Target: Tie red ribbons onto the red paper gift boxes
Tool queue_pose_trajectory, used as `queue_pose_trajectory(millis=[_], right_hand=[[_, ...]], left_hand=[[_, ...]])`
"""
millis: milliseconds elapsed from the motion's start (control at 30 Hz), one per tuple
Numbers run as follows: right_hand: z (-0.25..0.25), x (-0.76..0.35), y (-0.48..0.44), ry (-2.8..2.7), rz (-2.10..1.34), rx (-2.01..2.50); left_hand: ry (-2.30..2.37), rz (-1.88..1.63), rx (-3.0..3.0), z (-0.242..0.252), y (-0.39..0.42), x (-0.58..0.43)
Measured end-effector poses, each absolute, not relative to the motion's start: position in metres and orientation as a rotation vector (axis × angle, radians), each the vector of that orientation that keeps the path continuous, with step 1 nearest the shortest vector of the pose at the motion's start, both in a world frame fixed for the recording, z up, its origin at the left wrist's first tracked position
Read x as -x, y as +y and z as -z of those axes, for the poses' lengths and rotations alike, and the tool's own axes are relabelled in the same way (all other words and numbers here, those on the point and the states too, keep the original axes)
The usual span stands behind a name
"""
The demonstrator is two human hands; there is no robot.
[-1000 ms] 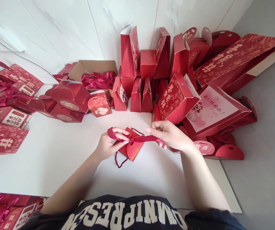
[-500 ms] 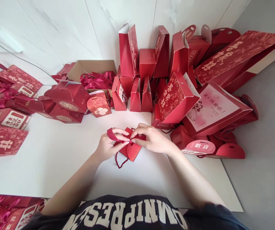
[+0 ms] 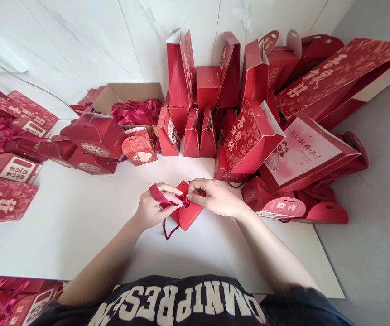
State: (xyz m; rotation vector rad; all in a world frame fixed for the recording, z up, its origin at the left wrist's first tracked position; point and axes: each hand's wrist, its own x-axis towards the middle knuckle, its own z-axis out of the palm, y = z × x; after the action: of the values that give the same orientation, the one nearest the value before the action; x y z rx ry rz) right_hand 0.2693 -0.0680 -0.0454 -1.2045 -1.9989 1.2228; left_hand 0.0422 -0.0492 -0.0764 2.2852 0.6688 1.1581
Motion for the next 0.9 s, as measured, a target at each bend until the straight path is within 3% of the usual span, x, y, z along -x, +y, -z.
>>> queue_pose_trajectory(millis=[667,900], right_hand=[[0.055,-0.272,-0.067,-1.889,-1.280,1.318],[0.056,-0.275,-0.066,-1.900,-1.330,1.317]], left_hand=[[0.552,-1.055,-2.335,0.069,-0.043,-0.026],[0.427,-0.793,-2.093,0.060,-0.041,-0.012]])
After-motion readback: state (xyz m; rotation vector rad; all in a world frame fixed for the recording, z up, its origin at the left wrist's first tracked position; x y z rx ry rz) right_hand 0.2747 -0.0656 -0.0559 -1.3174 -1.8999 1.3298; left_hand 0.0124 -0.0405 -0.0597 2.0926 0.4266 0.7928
